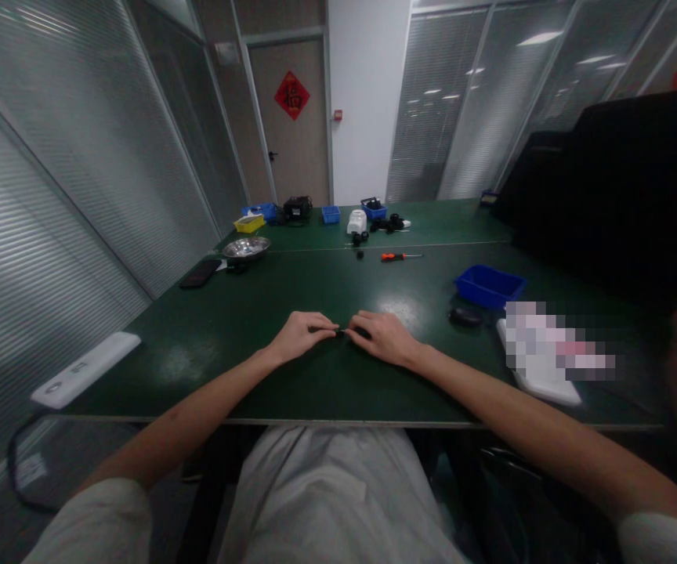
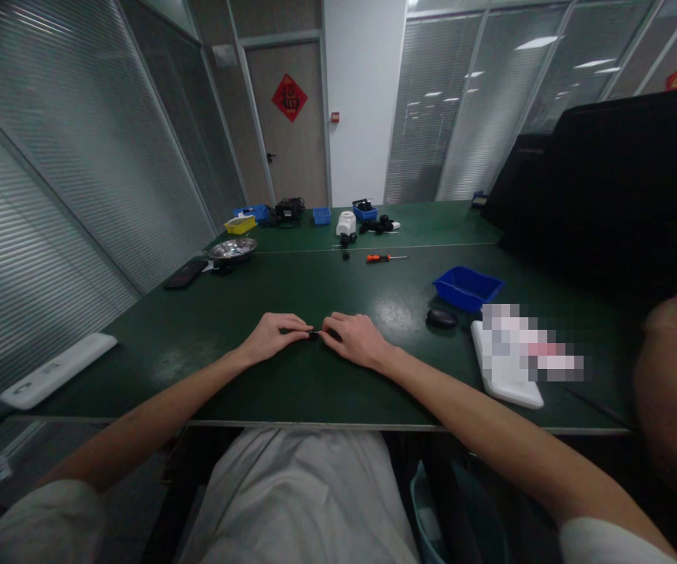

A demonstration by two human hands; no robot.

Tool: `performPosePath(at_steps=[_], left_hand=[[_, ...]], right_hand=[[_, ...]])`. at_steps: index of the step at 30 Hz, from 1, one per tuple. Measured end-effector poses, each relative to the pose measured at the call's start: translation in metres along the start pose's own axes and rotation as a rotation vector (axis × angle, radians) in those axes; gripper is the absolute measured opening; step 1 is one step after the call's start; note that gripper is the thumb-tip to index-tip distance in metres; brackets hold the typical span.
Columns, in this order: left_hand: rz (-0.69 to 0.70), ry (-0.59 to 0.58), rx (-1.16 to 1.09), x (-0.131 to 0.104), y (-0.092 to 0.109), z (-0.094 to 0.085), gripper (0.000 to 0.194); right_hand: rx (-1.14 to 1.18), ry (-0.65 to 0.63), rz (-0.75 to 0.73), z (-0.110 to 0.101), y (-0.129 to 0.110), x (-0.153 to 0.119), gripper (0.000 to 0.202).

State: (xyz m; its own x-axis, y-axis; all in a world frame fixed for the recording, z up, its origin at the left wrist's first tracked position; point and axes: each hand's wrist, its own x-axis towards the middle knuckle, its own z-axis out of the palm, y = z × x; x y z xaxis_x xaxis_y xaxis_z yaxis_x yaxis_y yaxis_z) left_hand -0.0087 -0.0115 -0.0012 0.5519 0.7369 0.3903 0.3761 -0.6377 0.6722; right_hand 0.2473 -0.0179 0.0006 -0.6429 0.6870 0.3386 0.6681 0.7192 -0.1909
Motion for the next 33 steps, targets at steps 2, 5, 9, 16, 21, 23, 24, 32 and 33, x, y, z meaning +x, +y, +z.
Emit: performPosePath(at_steps=[2,5,9,16,21,23,24,32,33], left_hand=[[-0.020,0.028,-0.037,0.000,-0.001,0.000,0.022],[-0.034,0.057,-0.060,0.001,0.000,-0.001,0.024],[-0.004,-0.002,0.019,0.001,0.003,-0.002,0.020],[-0.104,-0.022,-0.024,0.001,0.001,0.000,0.022],[-0.184,-0.003,-0.129,0.003,-0.002,0.001,0.027],[-0.145,-0.015,-0.038,0.003,-0.002,0.000,0.026],[-0.121,-0.026,0.009,0.003,-0.002,-0.001,0.025],[-0.066,-0.076,0.033,0.003,0.001,0.003,0.020],[-0.067,-0.071,0.024,0.003,0.000,0.004,0.019]], right_hand=[[0.055,0.028,-0.003,0.000,0.001,0.001,0.027],[0.094,0.046,-0.007,-0.001,0.002,0.002,0.027],[0.022,-0.005,-0.020,-0.001,-0.001,0.001,0.026],[0.015,-0.019,-0.007,0.001,-0.004,0.001,0.027],[0.060,-0.022,0.012,-0.001,-0.004,0.002,0.029],[0.027,-0.051,0.020,-0.002,-0.005,0.003,0.029],[0.004,-0.066,0.021,-0.002,-0.006,0.003,0.029],[-0.073,-0.100,-0.020,-0.001,-0.011,0.004,0.031],[-0.073,-0.099,-0.023,0.000,-0.011,0.004,0.031]])
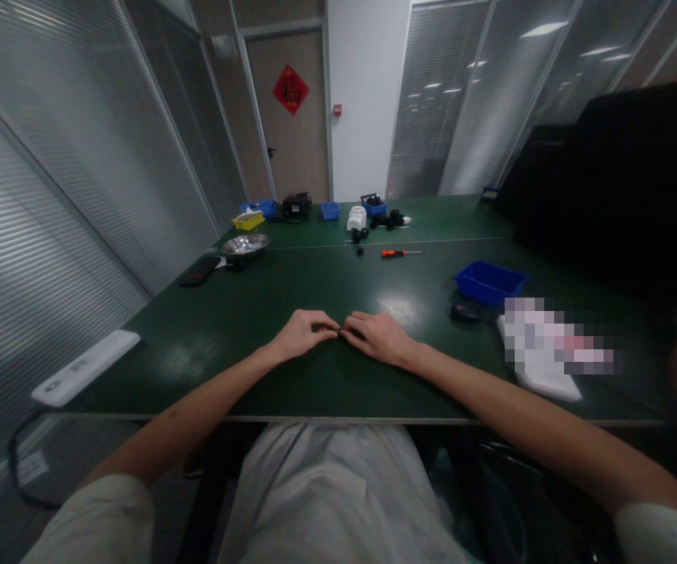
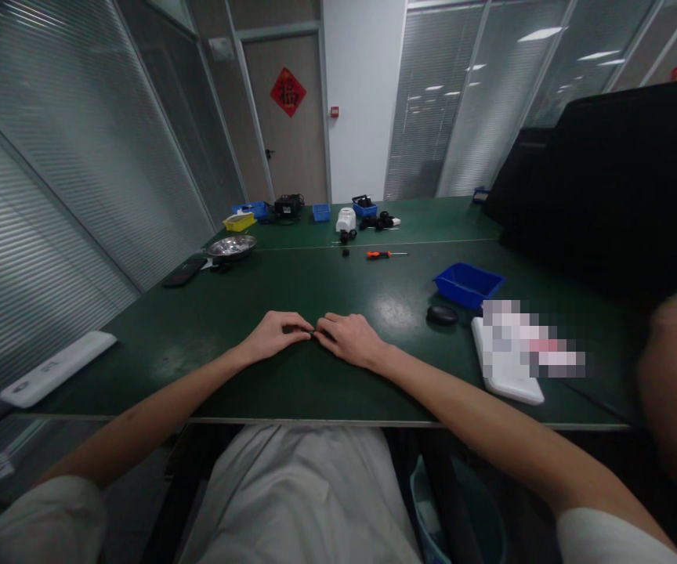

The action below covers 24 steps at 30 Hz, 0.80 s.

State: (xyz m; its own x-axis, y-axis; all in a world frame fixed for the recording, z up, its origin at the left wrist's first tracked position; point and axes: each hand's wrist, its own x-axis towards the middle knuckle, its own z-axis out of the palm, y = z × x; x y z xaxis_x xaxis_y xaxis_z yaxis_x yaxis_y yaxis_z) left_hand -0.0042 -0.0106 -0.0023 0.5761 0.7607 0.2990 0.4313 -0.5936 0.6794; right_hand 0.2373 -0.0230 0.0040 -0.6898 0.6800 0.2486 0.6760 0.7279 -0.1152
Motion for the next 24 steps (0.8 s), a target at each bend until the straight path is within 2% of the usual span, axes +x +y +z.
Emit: performPosePath(at_steps=[9,15,20,24], left_hand=[[-0.059,0.067,-0.084,-0.0007,-0.0020,0.0045,0.020],[-0.063,0.052,-0.104,-0.0001,-0.0006,0.0055,0.019],[-0.040,0.035,-0.096,0.0003,-0.0006,0.0031,0.022],[-0.058,0.086,-0.066,0.0018,-0.0095,-0.0026,0.027]], right_hand=[[0.050,0.006,0.027,0.0036,0.0019,0.0005,0.030],[0.032,-0.008,0.030,0.0023,0.0014,0.0016,0.030],[-0.014,-0.014,0.024,0.0002,0.0012,0.0006,0.030],[-0.013,-0.007,0.016,0.0000,0.0015,0.0001,0.031]])
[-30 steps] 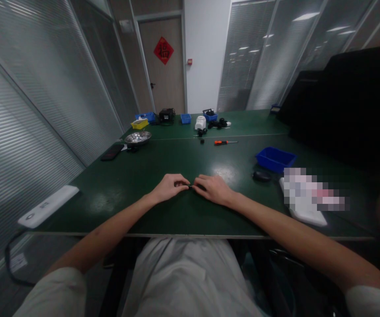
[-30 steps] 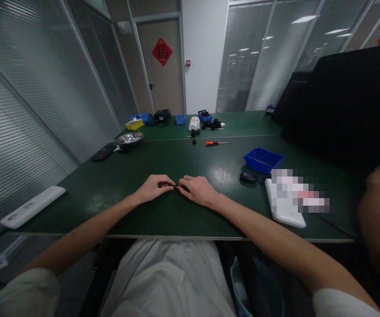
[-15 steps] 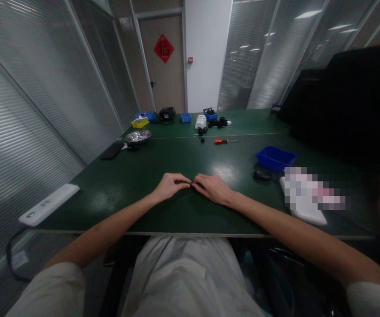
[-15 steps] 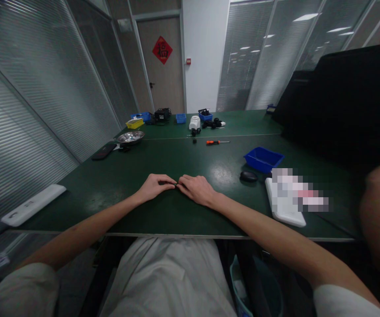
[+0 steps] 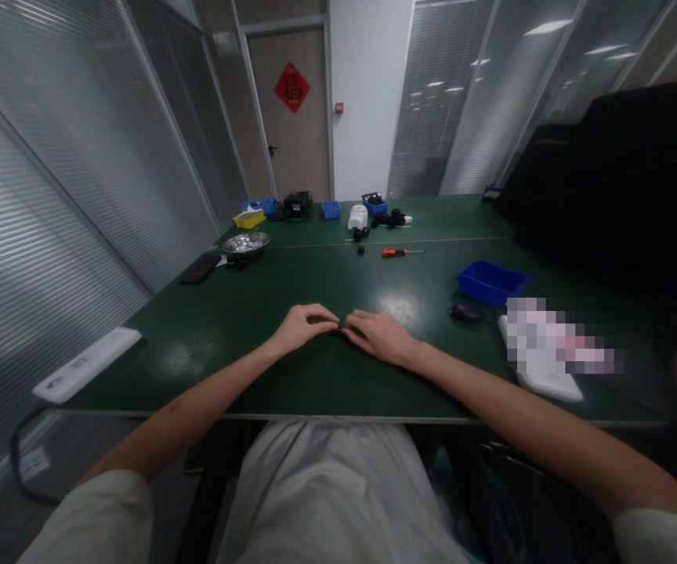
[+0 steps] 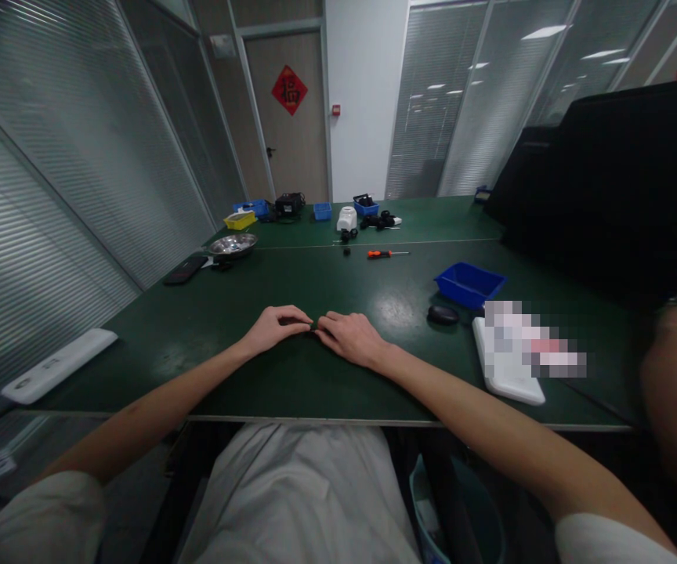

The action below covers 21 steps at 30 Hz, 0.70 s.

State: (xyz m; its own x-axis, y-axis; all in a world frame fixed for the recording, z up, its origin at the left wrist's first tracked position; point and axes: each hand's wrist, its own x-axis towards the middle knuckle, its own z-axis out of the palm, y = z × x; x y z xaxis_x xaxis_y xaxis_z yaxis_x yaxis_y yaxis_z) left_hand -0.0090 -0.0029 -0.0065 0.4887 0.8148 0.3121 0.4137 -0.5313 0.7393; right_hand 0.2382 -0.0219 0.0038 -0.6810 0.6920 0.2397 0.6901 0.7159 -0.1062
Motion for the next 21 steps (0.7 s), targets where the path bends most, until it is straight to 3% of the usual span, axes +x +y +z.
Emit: performPosePath(at_steps=[3,8,13,16,21], left_hand=[[-0.009,0.035,0.106,0.006,-0.011,-0.004,0.026],[0.049,-0.038,0.248,0.014,-0.020,-0.004,0.020],[0.133,-0.005,0.233,0.004,0.001,-0.006,0.025],[0.221,-0.083,0.219,-0.001,0.014,-0.005,0.027],[0.221,-0.113,0.282,-0.001,0.013,-0.007,0.018]], right_hand=[[0.012,0.008,0.002,0.001,0.000,0.000,0.031],[0.038,0.025,0.008,0.001,0.000,-0.001,0.031],[0.050,0.040,0.017,-0.001,0.003,-0.002,0.030],[0.060,0.048,0.016,-0.002,0.005,-0.003,0.029],[0.056,0.048,0.024,-0.003,0.006,-0.003,0.029]])
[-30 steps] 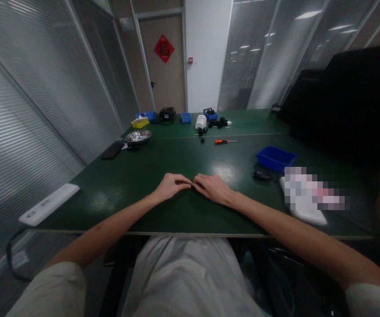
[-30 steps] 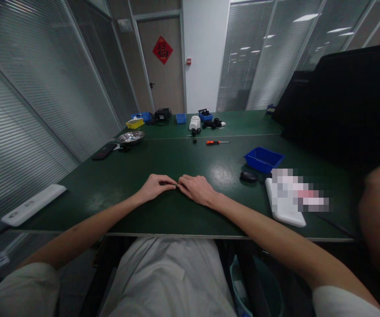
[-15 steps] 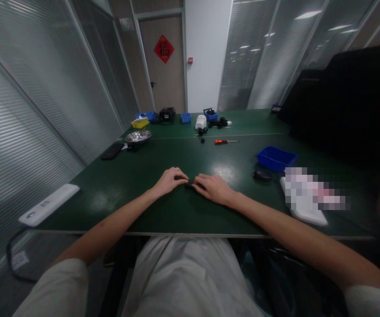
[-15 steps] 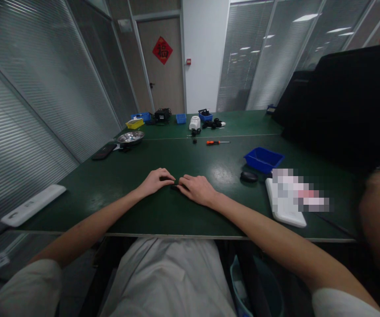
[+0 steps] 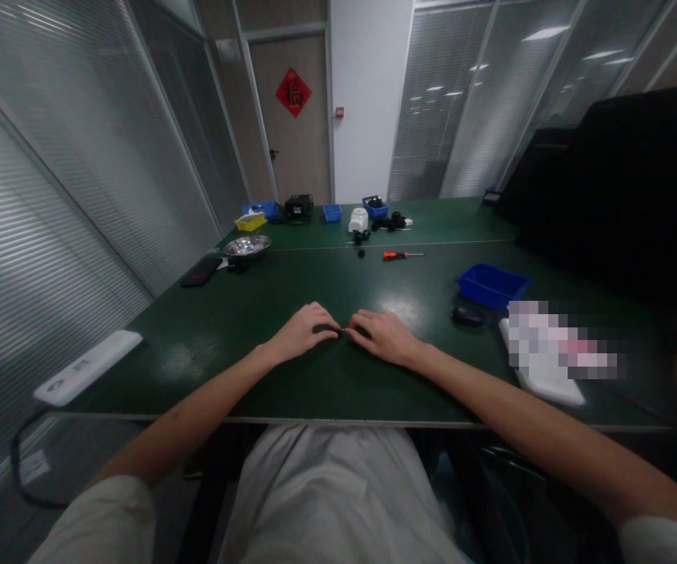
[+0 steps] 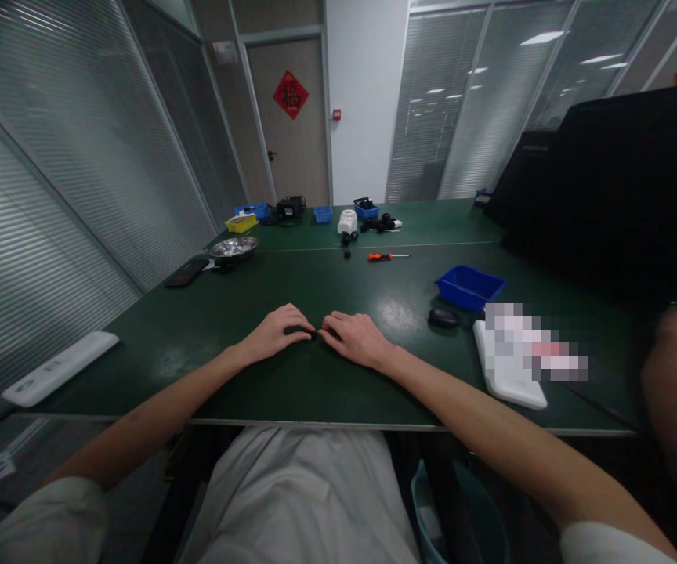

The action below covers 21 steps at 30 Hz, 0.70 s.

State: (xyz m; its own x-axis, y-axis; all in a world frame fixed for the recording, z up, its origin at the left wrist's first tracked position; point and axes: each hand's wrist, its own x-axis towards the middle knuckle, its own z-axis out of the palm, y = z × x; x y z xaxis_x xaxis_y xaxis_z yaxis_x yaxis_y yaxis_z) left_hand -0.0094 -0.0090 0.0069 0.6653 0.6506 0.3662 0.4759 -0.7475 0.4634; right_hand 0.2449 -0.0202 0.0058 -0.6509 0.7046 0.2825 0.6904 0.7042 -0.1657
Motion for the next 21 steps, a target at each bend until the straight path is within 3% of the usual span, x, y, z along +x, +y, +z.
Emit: performPosePath(at_steps=[4,9,12,14,17,21], left_hand=[[-0.043,0.009,-0.024,-0.002,-0.008,-0.003,0.019],[-0.036,-0.094,0.027,-0.006,-0.007,-0.008,0.027],[-0.038,-0.143,0.075,-0.013,-0.016,-0.020,0.028],[-0.098,-0.141,0.083,-0.022,-0.035,-0.037,0.029],[-0.286,-0.057,0.161,-0.047,-0.081,-0.079,0.034],[-0.521,0.077,0.453,-0.108,-0.152,-0.149,0.036]], right_hand=[[0.012,-0.004,0.000,-0.001,0.000,0.000,0.030],[0.009,0.002,-0.004,-0.002,0.002,0.000,0.029],[0.016,0.001,-0.006,-0.001,0.003,0.000,0.029],[0.021,0.006,-0.005,-0.001,0.004,0.000,0.028],[0.034,0.007,-0.006,0.000,0.004,0.000,0.028],[0.041,0.009,-0.001,0.000,0.005,0.000,0.029]])
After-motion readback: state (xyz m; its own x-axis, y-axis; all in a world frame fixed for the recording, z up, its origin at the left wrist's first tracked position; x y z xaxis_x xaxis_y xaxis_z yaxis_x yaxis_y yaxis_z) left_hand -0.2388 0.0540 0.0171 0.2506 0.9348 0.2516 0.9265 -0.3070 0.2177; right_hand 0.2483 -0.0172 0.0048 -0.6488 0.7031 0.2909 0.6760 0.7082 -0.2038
